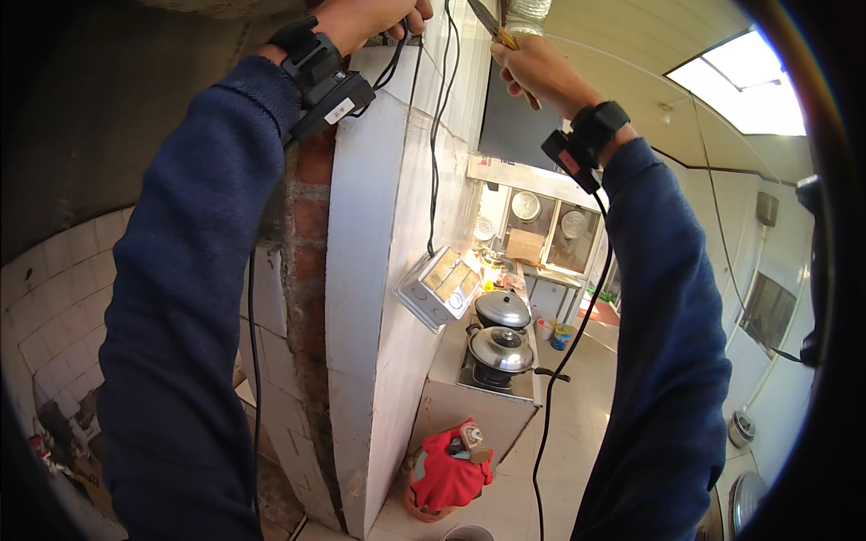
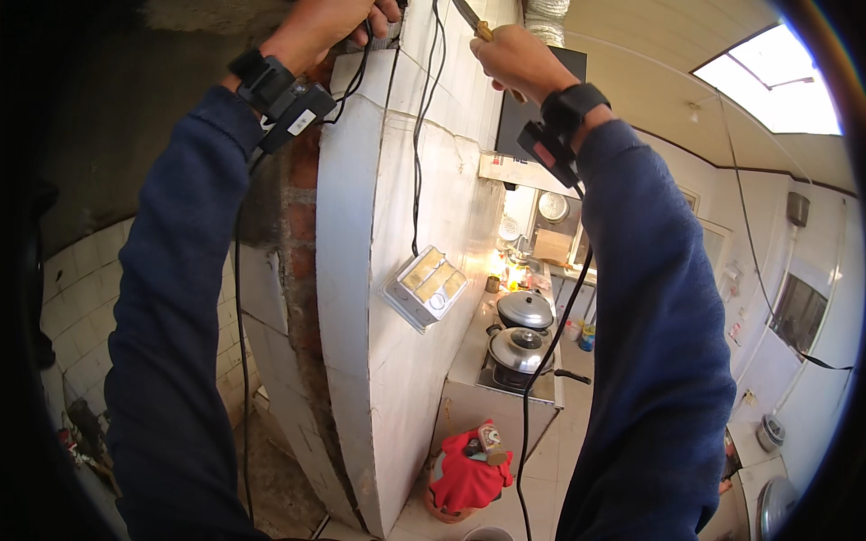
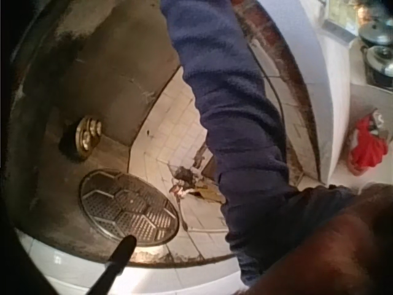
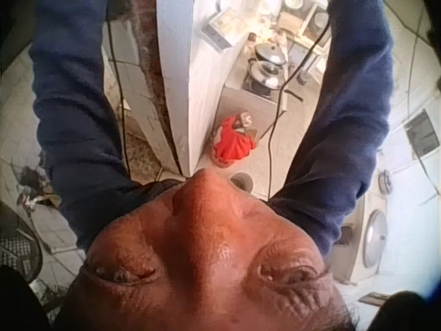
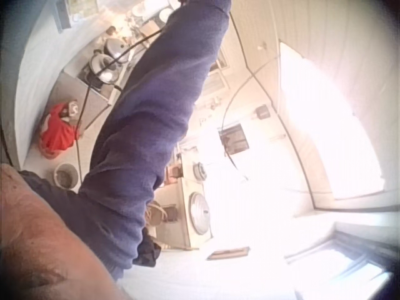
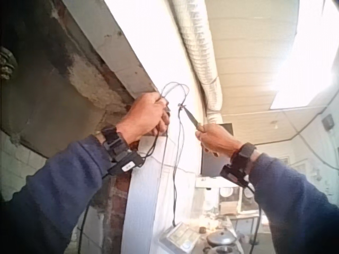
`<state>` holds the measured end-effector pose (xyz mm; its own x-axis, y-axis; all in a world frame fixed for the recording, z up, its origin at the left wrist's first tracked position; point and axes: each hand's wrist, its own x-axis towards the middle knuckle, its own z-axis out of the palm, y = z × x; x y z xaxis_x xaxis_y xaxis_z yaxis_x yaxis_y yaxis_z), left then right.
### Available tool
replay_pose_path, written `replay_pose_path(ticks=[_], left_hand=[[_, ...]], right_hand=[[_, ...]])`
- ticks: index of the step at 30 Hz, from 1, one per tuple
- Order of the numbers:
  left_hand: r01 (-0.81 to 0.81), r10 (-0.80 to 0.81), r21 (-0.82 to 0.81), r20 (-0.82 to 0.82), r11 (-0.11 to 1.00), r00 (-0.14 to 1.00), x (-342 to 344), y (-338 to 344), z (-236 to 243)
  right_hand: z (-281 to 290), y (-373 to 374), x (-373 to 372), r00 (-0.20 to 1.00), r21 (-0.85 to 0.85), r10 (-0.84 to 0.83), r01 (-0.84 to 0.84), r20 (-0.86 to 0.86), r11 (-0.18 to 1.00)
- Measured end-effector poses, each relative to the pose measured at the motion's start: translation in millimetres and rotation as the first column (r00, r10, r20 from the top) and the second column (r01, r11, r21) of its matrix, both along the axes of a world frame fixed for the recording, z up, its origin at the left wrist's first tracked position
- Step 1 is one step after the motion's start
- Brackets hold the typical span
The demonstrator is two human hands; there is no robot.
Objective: The person cleans a white electrical outlet with a cloth, then mounts it to a wall and connects wires using a screwdriver. The person moves between rooms while handling the outlet and tools.
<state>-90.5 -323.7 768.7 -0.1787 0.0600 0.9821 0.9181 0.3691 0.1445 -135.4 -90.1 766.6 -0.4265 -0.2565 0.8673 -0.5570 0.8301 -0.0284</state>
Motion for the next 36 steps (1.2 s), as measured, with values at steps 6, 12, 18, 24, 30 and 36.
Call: replay_pose_path(ticks=[6,12,18,24,30,36], left_hand=[[0.029,-0.029,-0.018,0.009,0.999,1.000,4.2,-2.5,-1.3],[0.044,-0.044,-0.032,0.008,0.999,0.999,4.4,-4.1,-2.0],[0.019,-0.019,-0.002,0.008,1.000,1.000,2.6,-1.4,-3.5],[0.025,-0.025,-0.002,0.002,1.000,1.000,2.9,-1.2,-3.7],[0.030,-0.030,-0.027,0.004,0.999,1.000,2.8,-4.9,-5.4],[0.016,-0.016,-0.021,0.016,1.000,1.000,4.4,-4.1,-6.1]], right_hand=[[8.5,-27.5,-4.9,0.956,-0.171,0.209,-0.175,0.206,0.970],[10.5,-33.6,-14.1,0.948,-0.256,0.270,-0.222,0.170,0.941],[14.4,-27.7,-18.8,0.958,0.003,-0.119,0.124,-0.261,0.992],[7.5,-15.4,-23.2,0.780,0.050,-0.302,0.391,-0.548,0.919],[15.1,-14.5,-27.9,0.861,0.041,-0.259,0.307,-0.437,0.951],[22.0,-22.3,-18.7,0.679,-0.475,0.649,-0.471,0.343,0.744]])
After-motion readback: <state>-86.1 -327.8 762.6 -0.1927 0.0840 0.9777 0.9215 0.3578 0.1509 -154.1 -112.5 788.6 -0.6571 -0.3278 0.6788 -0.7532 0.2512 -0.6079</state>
